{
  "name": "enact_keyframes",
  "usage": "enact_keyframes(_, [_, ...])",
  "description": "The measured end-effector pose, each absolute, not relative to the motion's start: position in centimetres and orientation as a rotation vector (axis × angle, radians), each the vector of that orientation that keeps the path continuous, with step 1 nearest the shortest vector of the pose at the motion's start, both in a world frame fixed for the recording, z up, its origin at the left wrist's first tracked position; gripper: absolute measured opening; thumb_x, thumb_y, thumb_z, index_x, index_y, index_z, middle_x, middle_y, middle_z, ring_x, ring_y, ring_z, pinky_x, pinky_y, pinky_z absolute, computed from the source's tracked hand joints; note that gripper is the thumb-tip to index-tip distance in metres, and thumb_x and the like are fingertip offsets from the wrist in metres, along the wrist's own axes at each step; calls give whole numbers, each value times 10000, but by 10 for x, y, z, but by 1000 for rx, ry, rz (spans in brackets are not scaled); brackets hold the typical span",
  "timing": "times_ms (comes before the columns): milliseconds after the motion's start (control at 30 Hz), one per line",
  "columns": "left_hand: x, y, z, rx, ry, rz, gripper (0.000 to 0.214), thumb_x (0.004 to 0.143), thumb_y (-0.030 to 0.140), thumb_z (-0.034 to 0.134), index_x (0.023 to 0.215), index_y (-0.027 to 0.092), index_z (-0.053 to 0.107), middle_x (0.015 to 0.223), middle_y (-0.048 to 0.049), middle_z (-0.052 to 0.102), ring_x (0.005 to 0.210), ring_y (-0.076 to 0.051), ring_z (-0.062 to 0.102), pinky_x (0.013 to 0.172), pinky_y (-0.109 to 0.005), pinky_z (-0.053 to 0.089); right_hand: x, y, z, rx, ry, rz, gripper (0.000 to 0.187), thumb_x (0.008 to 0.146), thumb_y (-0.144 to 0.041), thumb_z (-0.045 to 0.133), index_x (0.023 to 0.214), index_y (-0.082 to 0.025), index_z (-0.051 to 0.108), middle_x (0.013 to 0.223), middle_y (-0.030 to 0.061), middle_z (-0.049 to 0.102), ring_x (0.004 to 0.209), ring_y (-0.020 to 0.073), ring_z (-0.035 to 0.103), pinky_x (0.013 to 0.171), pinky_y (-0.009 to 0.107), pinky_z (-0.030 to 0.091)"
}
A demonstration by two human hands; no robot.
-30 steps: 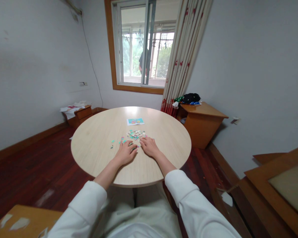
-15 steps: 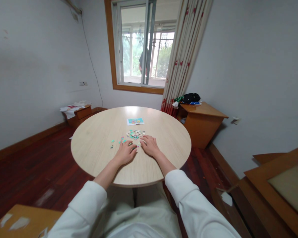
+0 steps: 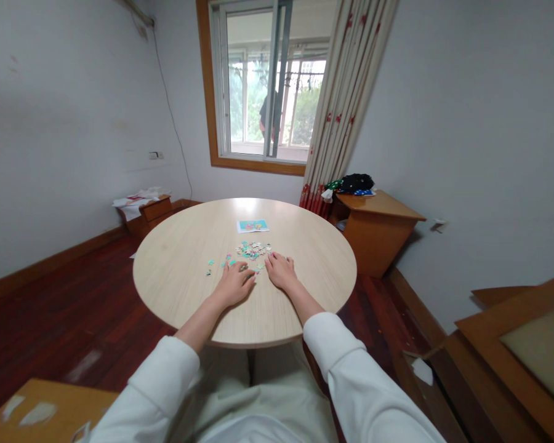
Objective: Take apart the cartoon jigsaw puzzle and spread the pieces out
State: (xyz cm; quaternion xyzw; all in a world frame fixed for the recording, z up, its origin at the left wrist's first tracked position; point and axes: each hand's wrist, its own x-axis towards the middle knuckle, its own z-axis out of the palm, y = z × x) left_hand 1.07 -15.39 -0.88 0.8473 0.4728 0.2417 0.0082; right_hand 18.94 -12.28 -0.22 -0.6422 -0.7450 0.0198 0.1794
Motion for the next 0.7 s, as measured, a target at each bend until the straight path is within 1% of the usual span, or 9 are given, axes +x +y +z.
enact_keyframes(167, [11, -154, -10, 2653, 1486, 757, 317, 906, 317, 423, 1064, 190, 667, 1211, -140, 562, 1181, -279, 497, 1052, -626, 243, 189, -124, -1, -1798, -2082, 26, 372, 974, -304, 283, 1100, -181, 611, 1300, 126, 546, 1205, 209, 470, 1002, 410, 256])
enact_keyframes(233, [11, -154, -10, 2655, 1482, 765, 314, 906, 317, 425, 1059, 189, 668, 1212, -139, 563, 1180, -280, 499, 1052, -627, 243, 190, -125, -1, -1812, -2059, 29, 367, 973, -295, 284, 1098, -179, 609, 1297, 126, 550, 1198, 213, 477, 988, 398, 269])
enact_keyframes(300, [11, -153, -10, 2654, 1476, 778, 310, 906, 319, 424, 1051, 195, 669, 1212, -136, 564, 1178, -279, 503, 1048, -632, 244, 190, -125, -1, -1808, -2033, 26, 362, 973, -283, 285, 1138, -178, 589, 1325, 124, 533, 1212, 214, 471, 984, 394, 275])
enact_keyframes(400, [11, -154, -10, 2651, 1473, 797, 302, 905, 317, 425, 1038, 202, 670, 1206, -132, 569, 1174, -276, 507, 1047, -639, 241, 191, -126, -1, -1715, -2056, 1, 357, 967, -252, 300, 1221, -181, 541, 1365, 111, 509, 1252, 192, 444, 1008, 389, 258])
enact_keyframes(467, [11, -154, -10, 2654, 1469, 803, 297, 903, 312, 427, 1036, 204, 670, 1201, -130, 572, 1171, -272, 509, 1050, -634, 239, 192, -127, -1, -1624, -2114, -11, 359, 963, -233, 306, 1237, -186, 532, 1361, 99, 520, 1268, 170, 434, 1026, 385, 241])
enact_keyframes(567, [11, -154, -10, 2653, 1464, 805, 300, 903, 312, 427, 1042, 201, 668, 1201, -134, 571, 1167, -269, 508, 1053, -631, 236, 191, -128, -2, -1558, -2179, -12, 357, 958, -225, 310, 1218, -197, 553, 1349, 89, 536, 1282, 163, 424, 1046, 400, 214])
enact_keyframes(700, [11, -153, -11, 2654, 1465, 803, 293, 900, 310, 431, 1038, 203, 665, 1200, -134, 571, 1166, -269, 507, 1049, -637, 227, 191, -128, -4, -1548, -2242, -5, 351, 955, -226, 313, 1170, -205, 589, 1316, 85, 567, 1258, 171, 454, 1063, 423, 180])
